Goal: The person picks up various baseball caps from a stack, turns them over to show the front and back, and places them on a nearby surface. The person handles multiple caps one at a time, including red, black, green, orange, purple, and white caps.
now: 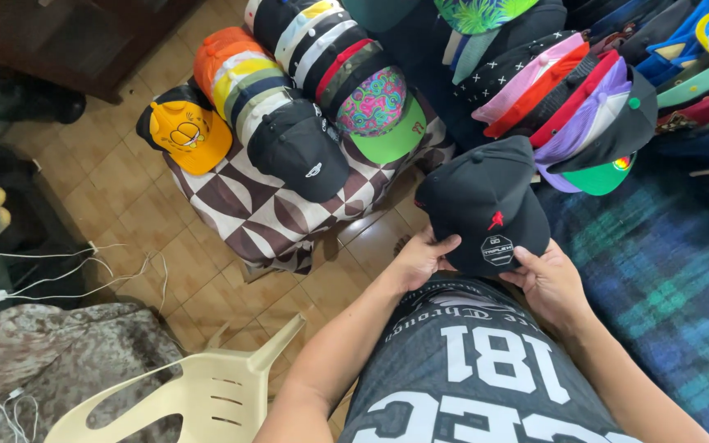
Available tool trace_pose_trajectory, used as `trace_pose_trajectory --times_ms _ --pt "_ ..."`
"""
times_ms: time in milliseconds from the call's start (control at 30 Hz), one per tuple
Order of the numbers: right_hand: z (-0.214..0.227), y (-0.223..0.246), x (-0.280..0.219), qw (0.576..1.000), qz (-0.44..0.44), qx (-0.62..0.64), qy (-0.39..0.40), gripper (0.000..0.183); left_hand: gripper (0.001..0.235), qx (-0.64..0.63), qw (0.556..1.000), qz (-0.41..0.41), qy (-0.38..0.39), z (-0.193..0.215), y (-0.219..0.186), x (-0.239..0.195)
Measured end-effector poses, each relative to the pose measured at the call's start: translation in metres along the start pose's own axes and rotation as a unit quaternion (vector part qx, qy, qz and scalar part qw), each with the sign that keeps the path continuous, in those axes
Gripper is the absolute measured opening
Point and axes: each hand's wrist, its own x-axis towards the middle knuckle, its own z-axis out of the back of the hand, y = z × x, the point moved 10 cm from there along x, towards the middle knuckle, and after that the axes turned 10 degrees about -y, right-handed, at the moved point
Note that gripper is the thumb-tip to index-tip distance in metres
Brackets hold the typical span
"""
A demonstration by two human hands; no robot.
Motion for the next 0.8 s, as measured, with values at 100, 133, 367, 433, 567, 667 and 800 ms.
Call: trace_pose_trajectory --times_ms 100,133,367,433,567,667,800 --pt "0.027 -0.02 0.022 1.0 -0.023 0.013 -0.015 0.016 0.033 0.057 0.998 -0.004 0.027 0.014 0.011 0.023" --pt "0.026 -0.017 0.021 1.0 -0.023 0.012 -0.016 0.016 0.033 0.057 0.998 -0.002 0.028 0.018 0.008 0.032" --pt "0.022 -0.003 0.002 0.998 -0.03 0.036 -0.051 0.012 0.018 0.078 0.995 -0.018 0.064 0.022 -0.037 0.05" --pt "0.036 -0.013 0.01 0.996 -0.042 0.054 -0.058 0.012 0.019 0.07 0.991 -0.014 0.113 0.008 -0.057 0.036" --pt "0.02 -0.028 -0.006 0.944 -0.206 0.256 -0.043 0.006 0.043 -0.031 0.974 0.031 0.224 -0.003 -0.068 0.035" --pt "0.043 -0.043 0.008 0.935 -0.206 0.286 -0.028 0.01 0.041 -0.007 0.985 0.019 0.173 0.012 -0.073 0.057" --pt "0.01 -0.014 -0.009 0.951 -0.195 0.238 0.021 0.021 0.036 0.044 0.997 0.001 0.07 0.025 -0.091 0.069"
